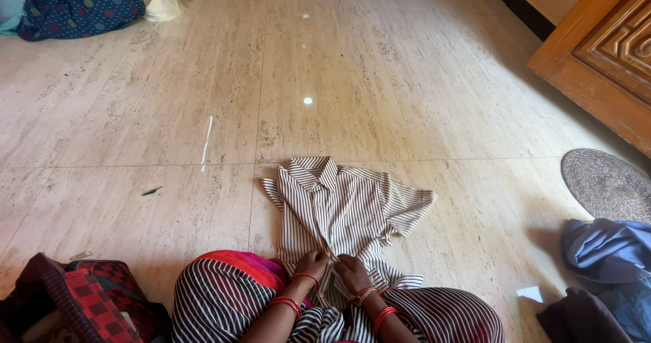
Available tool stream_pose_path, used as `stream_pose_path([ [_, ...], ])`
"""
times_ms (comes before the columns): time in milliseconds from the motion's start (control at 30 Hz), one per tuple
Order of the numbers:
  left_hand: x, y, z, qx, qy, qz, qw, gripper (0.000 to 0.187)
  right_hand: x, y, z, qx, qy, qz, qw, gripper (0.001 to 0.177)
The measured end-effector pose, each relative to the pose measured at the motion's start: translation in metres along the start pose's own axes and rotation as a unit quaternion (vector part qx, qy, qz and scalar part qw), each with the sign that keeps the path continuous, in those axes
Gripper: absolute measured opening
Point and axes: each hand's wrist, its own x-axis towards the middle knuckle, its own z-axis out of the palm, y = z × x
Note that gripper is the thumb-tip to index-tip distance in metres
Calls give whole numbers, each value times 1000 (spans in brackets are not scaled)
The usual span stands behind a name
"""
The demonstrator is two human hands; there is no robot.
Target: The person folds two shirts on the floor by smoothing the fabric, folding the sleeves inward, and then folding the body of the shirts into rectangles.
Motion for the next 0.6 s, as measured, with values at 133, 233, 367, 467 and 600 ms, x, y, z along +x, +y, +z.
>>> stream_pose_path([
  [133, 5, -14, 13, -102, -63, 22, 993, 39, -6, -6, 0, 32, -89, 61, 994, 33],
  [233, 10, -17, 12, -97, -52, 17, 994, 32, -9, -23, 1, -13, -79, 74, 994, 32],
  [367, 13, -14, 10, -50, -50, -10, 997, 38, -8, -31, 1, 30, -24, 2, 999, 35],
  [467, 11, -15, 12, -80, -71, -23, 994, 28, -3, -27, 1, 2, -37, 86, 996, 34],
  [600, 5, -23, 19, -38, -59, 7, 998, 43, -4, -15, 6, 39, -17, 62, 997, 31],
])
